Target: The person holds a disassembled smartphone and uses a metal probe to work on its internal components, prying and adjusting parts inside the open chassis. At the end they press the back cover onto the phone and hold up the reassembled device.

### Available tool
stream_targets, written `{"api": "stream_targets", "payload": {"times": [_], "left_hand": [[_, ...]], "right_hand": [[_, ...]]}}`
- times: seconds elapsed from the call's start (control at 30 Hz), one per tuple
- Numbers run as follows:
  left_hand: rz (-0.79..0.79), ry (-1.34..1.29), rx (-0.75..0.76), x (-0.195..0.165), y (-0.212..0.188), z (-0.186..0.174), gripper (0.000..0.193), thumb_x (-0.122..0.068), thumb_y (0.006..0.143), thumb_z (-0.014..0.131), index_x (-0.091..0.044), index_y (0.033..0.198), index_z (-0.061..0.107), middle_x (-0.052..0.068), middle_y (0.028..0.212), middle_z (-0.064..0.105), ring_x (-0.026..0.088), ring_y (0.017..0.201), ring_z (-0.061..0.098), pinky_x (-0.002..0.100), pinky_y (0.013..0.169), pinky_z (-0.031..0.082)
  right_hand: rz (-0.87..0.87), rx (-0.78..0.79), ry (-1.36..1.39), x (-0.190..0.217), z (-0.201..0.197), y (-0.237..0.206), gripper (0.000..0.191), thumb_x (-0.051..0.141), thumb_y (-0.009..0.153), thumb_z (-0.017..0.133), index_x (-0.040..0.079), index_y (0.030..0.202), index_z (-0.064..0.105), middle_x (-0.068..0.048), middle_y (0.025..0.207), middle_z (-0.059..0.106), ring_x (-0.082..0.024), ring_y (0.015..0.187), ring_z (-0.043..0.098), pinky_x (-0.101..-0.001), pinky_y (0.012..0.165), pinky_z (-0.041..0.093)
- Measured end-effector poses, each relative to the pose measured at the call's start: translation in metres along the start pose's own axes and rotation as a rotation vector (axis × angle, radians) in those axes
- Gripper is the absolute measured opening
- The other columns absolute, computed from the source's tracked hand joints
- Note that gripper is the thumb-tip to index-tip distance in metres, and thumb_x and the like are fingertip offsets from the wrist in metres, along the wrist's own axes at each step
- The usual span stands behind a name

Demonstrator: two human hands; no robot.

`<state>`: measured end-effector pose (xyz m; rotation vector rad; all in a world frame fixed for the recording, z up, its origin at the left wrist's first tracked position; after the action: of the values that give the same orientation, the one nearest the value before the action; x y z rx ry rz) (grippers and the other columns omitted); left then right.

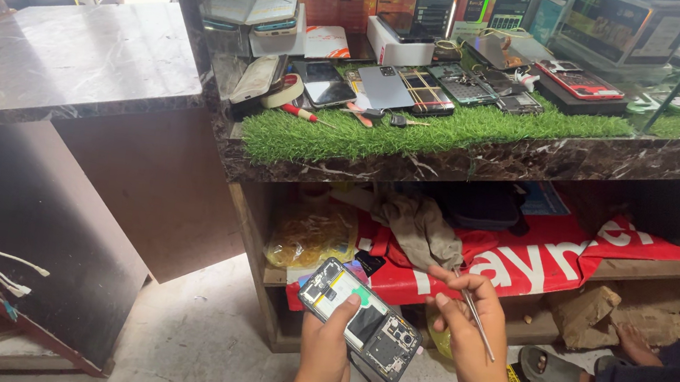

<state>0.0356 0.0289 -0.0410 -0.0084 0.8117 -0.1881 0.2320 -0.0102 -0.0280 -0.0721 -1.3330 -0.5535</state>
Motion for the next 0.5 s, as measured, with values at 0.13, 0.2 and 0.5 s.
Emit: {"api": "stream_targets", "payload": {"times": [0.13, 0.2, 0.5], "left_hand": [[0.003, -0.035, -0.004, 0.002, 0.003, -0.001, 0.035, -0.007, 0.089, 0.064, -0.003, 0.124, 0.061, 0.008, 0.113, 0.07, 0.019, 0.103, 0.068, 0.035, 0.091, 0.052], [0.002, -0.072, -0.017, 0.003, 0.005, -0.004, 0.036, -0.005, 0.089, 0.064, -0.004, 0.125, 0.06, 0.007, 0.114, 0.069, 0.019, 0.104, 0.068, 0.035, 0.092, 0.052], [0.12, -0.147, 0.084, -0.014, 0.002, -0.002, 0.032, -0.007, 0.096, 0.063, -0.003, 0.127, 0.057, 0.007, 0.118, 0.067, 0.018, 0.108, 0.066, 0.035, 0.096, 0.053]], "right_hand": [[-0.364, 0.105, -0.197, 0.018, 0.009, -0.003, 0.032, 0.002, 0.092, 0.068, 0.003, 0.118, 0.048, -0.025, 0.148, 0.051, -0.019, 0.123, 0.059, -0.0329, 0.101, 0.048], [-0.198, 0.081, -0.131, 0.02, 0.008, -0.005, 0.026, 0.009, 0.095, 0.065, 0.004, 0.115, 0.051, -0.021, 0.146, 0.056, -0.017, 0.117, 0.065, -0.0325, 0.1, 0.05], [0.04, 0.263, -0.206, 0.029, 0.022, -0.022, 0.018, 0.018, 0.104, 0.059, 0.001, 0.109, 0.065, -0.015, 0.114, 0.073, -0.014, 0.088, 0.062, -0.0289, 0.077, 0.053]]}}
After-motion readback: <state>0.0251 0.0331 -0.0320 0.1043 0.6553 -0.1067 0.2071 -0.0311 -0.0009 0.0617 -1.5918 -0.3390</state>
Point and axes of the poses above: each hand's wrist, its own y-axis towards the middle knuckle, its own z-axis out of the palm, x = y × z, the point moved 3 cm from there along y, towards the middle knuckle
